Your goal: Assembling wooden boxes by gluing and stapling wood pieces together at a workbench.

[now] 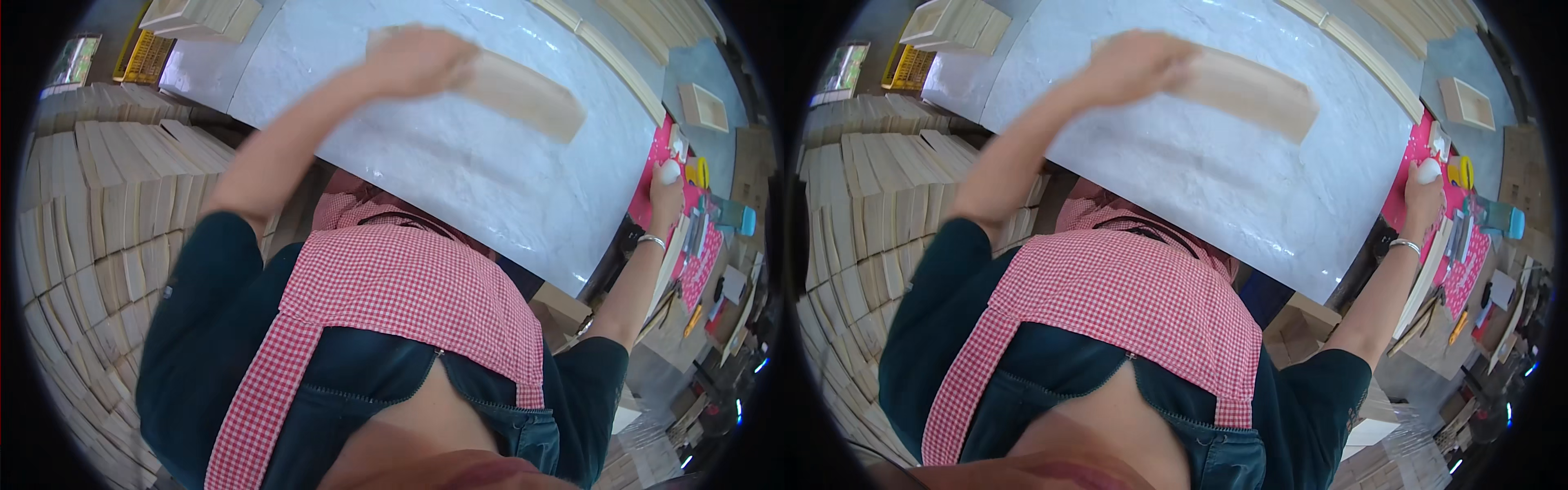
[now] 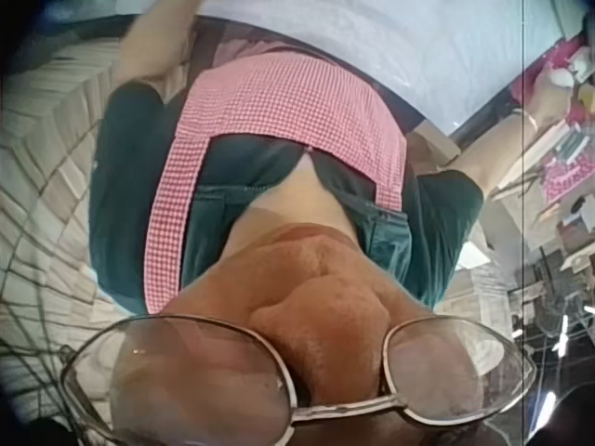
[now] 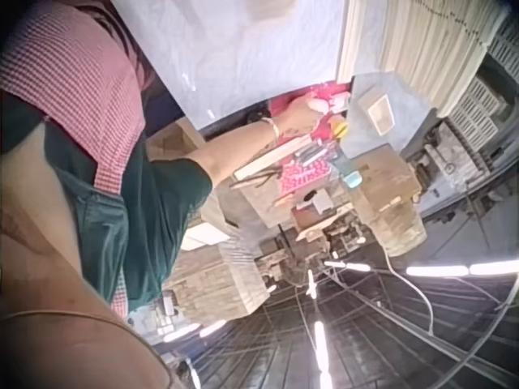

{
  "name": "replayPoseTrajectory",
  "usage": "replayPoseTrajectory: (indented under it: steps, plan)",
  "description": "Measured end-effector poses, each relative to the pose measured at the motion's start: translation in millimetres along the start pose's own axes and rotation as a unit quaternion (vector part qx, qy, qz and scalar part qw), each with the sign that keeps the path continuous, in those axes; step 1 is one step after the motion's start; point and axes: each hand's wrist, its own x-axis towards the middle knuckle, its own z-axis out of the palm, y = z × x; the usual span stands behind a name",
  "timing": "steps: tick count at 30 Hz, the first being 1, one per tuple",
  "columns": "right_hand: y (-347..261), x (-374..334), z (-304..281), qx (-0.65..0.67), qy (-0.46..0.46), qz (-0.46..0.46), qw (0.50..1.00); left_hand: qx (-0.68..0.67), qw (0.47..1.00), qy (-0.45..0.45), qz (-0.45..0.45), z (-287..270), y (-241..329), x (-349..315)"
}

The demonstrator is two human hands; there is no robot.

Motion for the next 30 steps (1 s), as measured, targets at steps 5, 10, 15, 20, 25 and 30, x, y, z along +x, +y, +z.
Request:
replayPoseTrajectory:
  steps: [5,10,15,20,25,30]
  plan:
    - [20,23,27,0.055,0.003,0.084,0.995,-0.193,0.970,-0.144,-0.020,-59,-68,82]
    - [35,28,22,0.196,0.085,0.154,0.965,-0.171,0.975,-0.130,-0.055,-64,-61,80]
    - [3,-14,-51,0.402,0.121,0.232,0.878,-0.163,0.976,-0.128,-0.064,-65,-53,78]
    - [-29,-73,-94,0.686,0.242,0.089,0.680,-0.082,0.994,-0.067,-0.022,-44,-42,66]
    - [-112,-146,-100,0.720,0.207,0.052,0.661,0.090,0.991,0.089,0.035,44,18,-31]
    - [-172,-200,-91,0.736,0.015,-0.027,0.676,0.121,0.964,0.217,0.095,84,40,-71]
